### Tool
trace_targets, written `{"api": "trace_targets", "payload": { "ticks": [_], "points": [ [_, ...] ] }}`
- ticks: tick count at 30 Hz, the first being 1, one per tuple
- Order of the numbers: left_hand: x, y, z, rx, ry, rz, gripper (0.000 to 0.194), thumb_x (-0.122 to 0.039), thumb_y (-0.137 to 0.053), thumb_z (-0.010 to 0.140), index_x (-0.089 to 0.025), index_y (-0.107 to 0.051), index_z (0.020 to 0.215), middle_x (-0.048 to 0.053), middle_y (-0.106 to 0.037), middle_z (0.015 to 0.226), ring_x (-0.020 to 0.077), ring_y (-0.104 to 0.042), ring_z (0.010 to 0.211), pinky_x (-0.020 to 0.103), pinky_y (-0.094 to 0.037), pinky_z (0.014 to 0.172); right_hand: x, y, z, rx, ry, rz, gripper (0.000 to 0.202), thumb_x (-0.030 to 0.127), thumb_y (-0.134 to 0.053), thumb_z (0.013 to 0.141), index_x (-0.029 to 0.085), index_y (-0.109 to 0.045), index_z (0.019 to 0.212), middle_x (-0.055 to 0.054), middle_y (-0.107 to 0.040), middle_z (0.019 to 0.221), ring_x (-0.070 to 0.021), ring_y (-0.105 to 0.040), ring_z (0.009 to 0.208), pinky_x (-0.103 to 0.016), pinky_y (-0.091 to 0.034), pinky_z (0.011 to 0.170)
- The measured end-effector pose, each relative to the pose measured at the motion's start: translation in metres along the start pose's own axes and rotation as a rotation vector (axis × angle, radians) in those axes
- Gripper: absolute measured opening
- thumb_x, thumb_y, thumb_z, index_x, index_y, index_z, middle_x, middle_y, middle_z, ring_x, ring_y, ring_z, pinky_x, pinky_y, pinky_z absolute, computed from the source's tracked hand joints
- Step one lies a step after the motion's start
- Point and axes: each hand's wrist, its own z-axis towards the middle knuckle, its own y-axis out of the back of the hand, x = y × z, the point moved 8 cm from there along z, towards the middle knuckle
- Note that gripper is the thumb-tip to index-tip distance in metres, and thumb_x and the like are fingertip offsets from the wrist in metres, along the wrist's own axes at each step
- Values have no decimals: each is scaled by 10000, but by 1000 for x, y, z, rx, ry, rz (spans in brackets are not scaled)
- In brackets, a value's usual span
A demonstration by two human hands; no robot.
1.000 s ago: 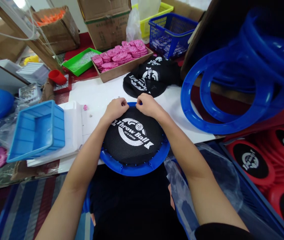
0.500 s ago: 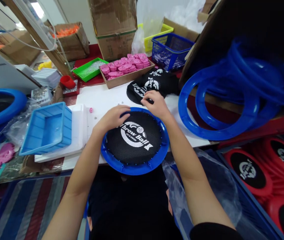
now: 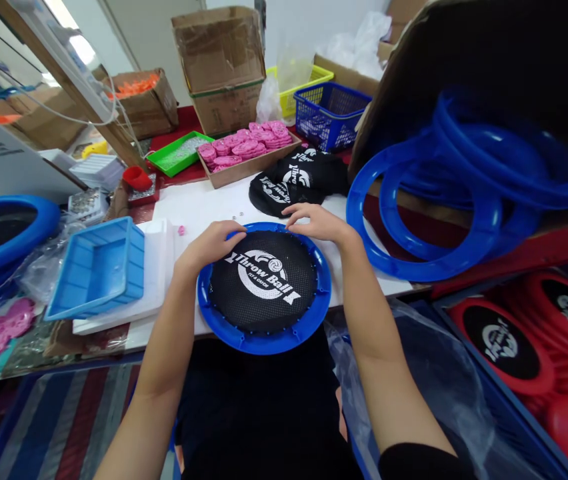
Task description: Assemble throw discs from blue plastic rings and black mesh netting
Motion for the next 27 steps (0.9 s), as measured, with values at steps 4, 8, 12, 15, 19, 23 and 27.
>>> {"api": "trace_targets", "payload": {
  "ticks": [4,8,12,15,19,23,27],
  "points": [
    [3,4,-1,3,4,41,230,-152,-603,977,-188,-822,1039,98,-826,1089,260,-757,1047,424,-581,1033,1,-13,1,118,-34,-66,205,353,-689,880,256,-870,878,-49,-746,1394,-302,-691,1269,-455,-497,1168],
    [2,-6,3,32,-13,66,254,-95,-604,939,-173,-817,1055,113,-809,1105,267,-741,1078,426,-573,1053,2,-16,1,151,-60,-97,218,344,-677,882,255,-875,883,-43,-743,1413,-314,-686,1291,-441,-513,1154],
    [7,-12,7,7,21,55,279,-62,-555,944,-160,-800,1032,116,-789,1079,249,-728,1068,399,-571,1045,2,-12,-4,170,-70,-101,240,400,-688,894,254,-878,905,-64,-721,1455,-336,-663,1335,-481,-492,1182],
    [15,-13,9,-11,68,5,288,-47,-542,942,-171,-792,1015,95,-801,1072,234,-729,1055,392,-566,1044,4,-4,-6,93,-52,-106,255,443,-704,893,251,-865,848,-74,-715,1462,-351,-644,1357,-510,-467,1202],
    [24,-12,8,-21,117,-47,273,-46,-565,922,-183,-792,990,77,-819,1075,227,-736,1045,385,-560,1034,3,-4,-6,111,-75,-73,254,440,-694,894,256,-856,829,-59,-743,1415,-335,-684,1294,-485,-504,1153],
    [23,-12,8,-18,120,-40,286,-61,-557,924,-197,-799,994,69,-828,1073,229,-743,1035,389,-563,1028,0,-6,-6,141,-100,-81,227,409,-691,883,256,-858,860,-48,-748,1405,-323,-697,1263,-474,-506,1145],
    [15,-8,8,-21,119,0,285,-77,-548,938,-185,-799,1020,95,-829,1106,249,-752,1066,405,-569,1042,-2,-9,-4,151,-96,-87,197,423,-751,843,250,-845,834,-54,-754,1386,-325,-704,1232,-472,-512,1133]
  ]
}}
